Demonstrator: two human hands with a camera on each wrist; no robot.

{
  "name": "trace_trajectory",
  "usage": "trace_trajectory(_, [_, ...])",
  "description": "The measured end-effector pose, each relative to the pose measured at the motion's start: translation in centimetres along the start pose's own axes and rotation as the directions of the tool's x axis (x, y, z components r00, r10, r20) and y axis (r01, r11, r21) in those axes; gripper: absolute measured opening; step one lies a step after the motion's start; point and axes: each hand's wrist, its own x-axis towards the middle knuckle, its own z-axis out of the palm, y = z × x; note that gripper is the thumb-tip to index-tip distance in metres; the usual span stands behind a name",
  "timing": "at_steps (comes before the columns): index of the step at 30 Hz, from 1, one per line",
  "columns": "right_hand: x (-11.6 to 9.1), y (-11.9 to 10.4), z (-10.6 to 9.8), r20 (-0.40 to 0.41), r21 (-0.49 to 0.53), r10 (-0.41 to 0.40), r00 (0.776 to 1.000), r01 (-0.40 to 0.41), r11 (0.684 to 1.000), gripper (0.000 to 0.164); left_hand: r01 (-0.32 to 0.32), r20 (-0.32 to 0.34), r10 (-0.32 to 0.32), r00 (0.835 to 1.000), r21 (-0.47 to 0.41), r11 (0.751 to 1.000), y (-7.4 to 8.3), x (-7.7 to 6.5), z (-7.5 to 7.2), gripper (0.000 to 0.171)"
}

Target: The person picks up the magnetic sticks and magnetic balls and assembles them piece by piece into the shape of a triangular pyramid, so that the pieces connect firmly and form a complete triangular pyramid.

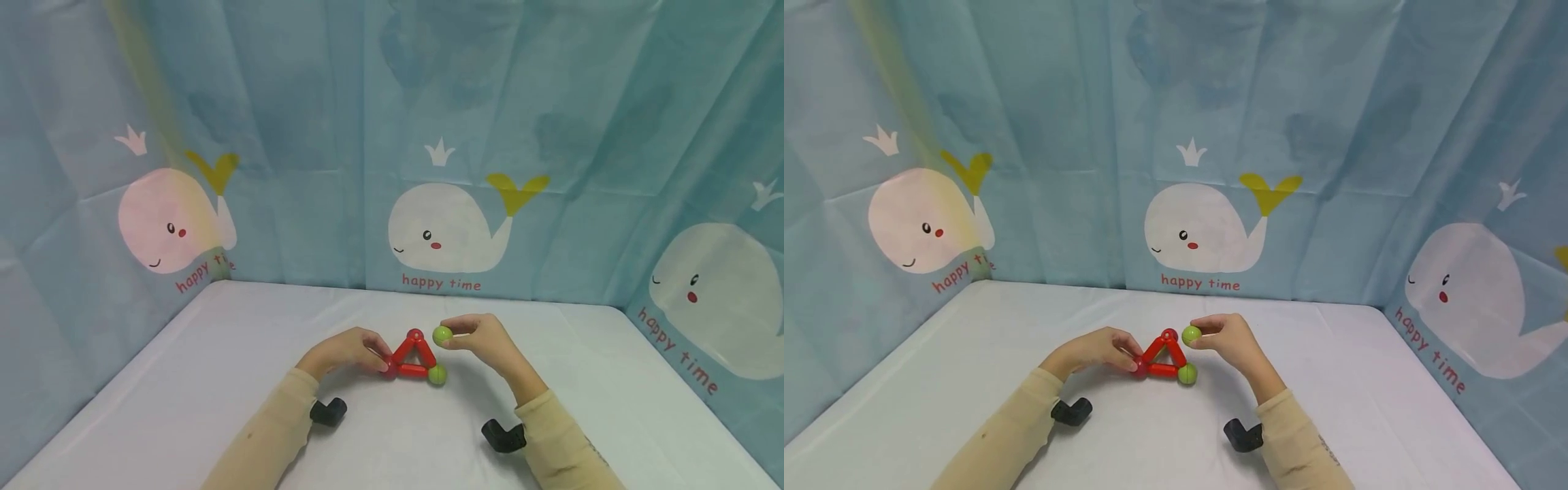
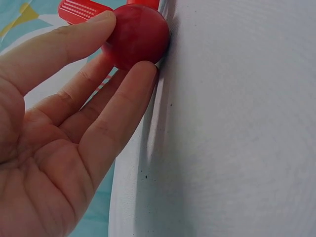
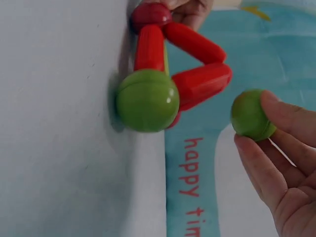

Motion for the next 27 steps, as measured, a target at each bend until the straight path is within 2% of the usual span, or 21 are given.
trace_trajectory(5, [0.6,-1.5,0.8,-0.032,-0.006,-0.027,0.999,0.027,1.0,0.034,0.006,-0.001,-0.006,1.0,0.004,1.0,0.2,0.0,0.0,0.021])
trace_trajectory(10, [1.1,-2.3,1.5,-0.025,-0.008,-0.038,0.999,0.038,0.999,0.032,-0.004,0.008,0.004,1.0,0.004,1.0,0.3,-0.1,-0.2,0.021])
trace_trajectory(27, [1.6,-2.5,3.1,-0.02,0.018,-0.041,0.999,0.042,0.999,0.03,-0.006,0.008,0.006,1.0,-0.001,1.0,0.1,0.0,-0.1,0.022])
